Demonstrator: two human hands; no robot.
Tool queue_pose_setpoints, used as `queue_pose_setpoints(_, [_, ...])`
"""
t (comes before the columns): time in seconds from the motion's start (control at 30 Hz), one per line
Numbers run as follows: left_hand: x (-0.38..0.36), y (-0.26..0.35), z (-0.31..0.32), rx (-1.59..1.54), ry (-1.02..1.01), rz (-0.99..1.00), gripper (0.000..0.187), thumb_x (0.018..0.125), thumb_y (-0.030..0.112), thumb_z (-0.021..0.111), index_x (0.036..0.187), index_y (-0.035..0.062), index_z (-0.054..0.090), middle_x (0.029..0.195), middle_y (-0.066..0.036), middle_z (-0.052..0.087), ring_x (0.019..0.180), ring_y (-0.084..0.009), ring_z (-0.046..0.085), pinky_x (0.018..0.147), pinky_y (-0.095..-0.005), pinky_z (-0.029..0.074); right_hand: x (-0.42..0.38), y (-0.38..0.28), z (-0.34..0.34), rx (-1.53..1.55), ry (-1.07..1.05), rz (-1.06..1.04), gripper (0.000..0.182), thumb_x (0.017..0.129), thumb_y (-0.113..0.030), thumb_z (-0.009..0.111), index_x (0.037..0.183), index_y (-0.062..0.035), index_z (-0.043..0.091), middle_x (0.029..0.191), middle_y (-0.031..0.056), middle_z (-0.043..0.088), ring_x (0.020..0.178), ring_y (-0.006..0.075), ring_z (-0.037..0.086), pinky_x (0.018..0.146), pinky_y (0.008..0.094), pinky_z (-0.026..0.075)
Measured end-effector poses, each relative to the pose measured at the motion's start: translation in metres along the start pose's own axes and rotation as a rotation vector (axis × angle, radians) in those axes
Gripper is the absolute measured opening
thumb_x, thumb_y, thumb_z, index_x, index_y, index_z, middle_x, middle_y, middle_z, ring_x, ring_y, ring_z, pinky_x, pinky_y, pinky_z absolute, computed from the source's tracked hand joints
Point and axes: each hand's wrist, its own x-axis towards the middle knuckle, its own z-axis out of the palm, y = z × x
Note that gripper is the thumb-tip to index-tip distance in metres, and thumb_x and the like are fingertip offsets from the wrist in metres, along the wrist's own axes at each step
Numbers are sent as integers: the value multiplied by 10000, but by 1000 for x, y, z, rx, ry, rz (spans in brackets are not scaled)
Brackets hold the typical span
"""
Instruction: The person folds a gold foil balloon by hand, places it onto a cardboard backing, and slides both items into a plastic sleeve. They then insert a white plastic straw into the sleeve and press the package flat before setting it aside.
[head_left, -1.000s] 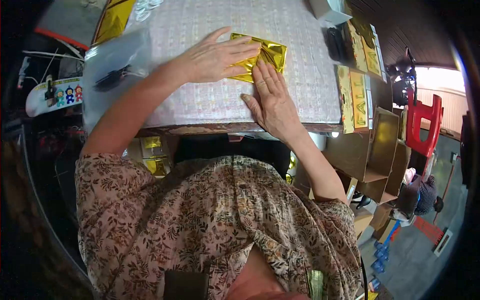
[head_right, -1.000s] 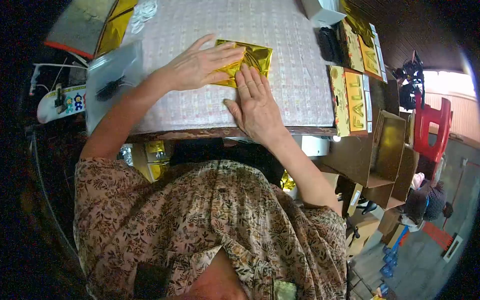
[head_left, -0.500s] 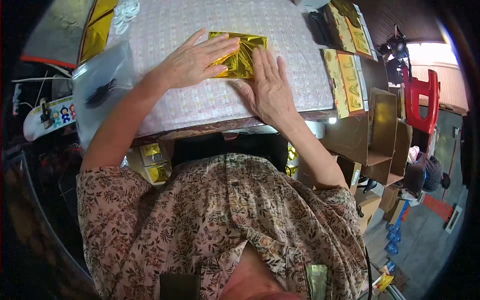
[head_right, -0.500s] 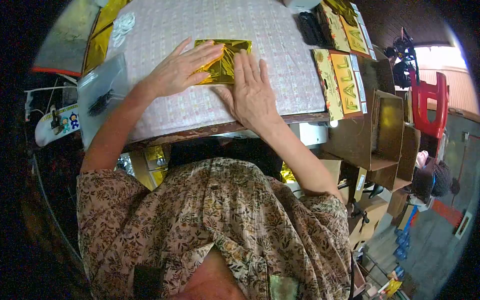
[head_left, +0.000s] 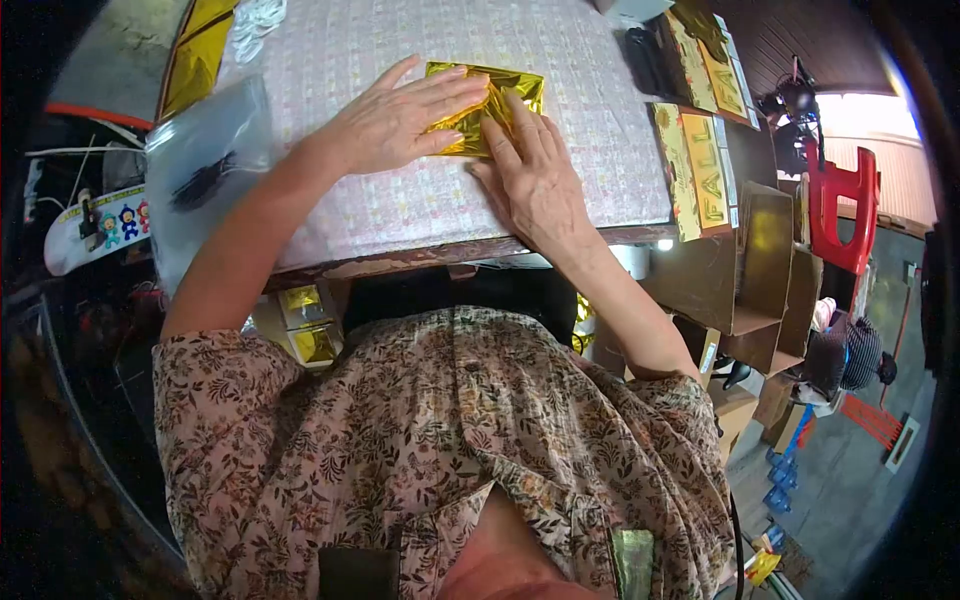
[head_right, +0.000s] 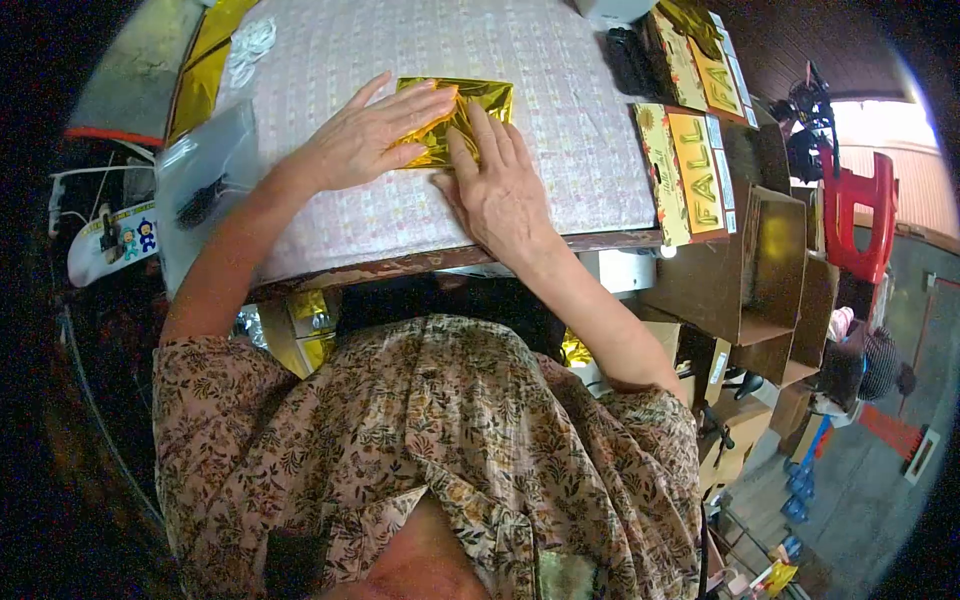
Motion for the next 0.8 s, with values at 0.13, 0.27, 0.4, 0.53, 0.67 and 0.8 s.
queue_pose_setpoints(0.13, [1, -2, 1, 3, -6, 7, 597, 1074, 455, 454, 1612, 220, 346, 1669, -2, 340, 1552, -166, 271, 1306, -502, 89, 1, -2, 0, -53, 20, -49, 455, 932, -247, 710, 1291, 22, 628, 1388, 210, 554, 1262, 364, 550, 1094, 499, 425])
queue_pose_setpoints(0.27, [0, -1, 1, 16, -1, 0, 602, 1073, 460, 457, 1612, 217, 345, 1669, -1, 342, 1553, -167, 272, 1304, -504, 94, 1, -5, -1, -178, -21, -51, 384, 919, -223, 706, 1249, -29, 674, 1291, 106, 633, 1247, 284, 565, 1081, 487, 381])
queue_pose_setpoints(0.4, [4, -3, -4, -82, -7, 6, 622, 1041, 349, 544, 1612, 196, 353, 1690, 14, 302, 1554, -189, 280, 1292, -531, 91, 2, -5, -2, -214, -8, -26, 367, 902, -232, 715, 1218, -46, 691, 1245, 74, 659, 1236, 254, 570, 1076, 504, 343])
queue_pose_setpoints(0.53, [1, 8, -28, -292, 111, -12, 582, 969, 279, 670, 1513, 182, 490, 1660, -19, 362, 1544, -221, 312, 1269, -619, 110, 5, -6, -2, -186, -25, -34, 350, 871, -224, 724, 1174, -51, 701, 1238, 81, 657, 1223, 252, 569, 1074, 524, 333])
queue_pose_setpoints(0.67, [-8, 25, -43, -17, 148, 134, 332, 898, 227, 740, 1220, 151, 712, 1552, -25, 512, 1522, -206, 354, 1257, -646, 172, 8, -6, -6, -182, -48, -28, 323, 862, -234, 721, 1126, -49, 704, 1196, 82, 659, 1203, 248, 568, 1074, 529, 339])
queue_pose_setpoints(0.8, [-3, 39, -38, 247, 162, 239, 40, 824, 138, 751, 845, 105, 763, 1422, -35, 624, 1478, -184, 420, 1252, -646, 202, 9, -7, -4, -173, -6, -31, 311, 862, -238, 718, 1108, -48, 704, 1188, 88, 656, 1185, 241, 567, 1074, 528, 344])
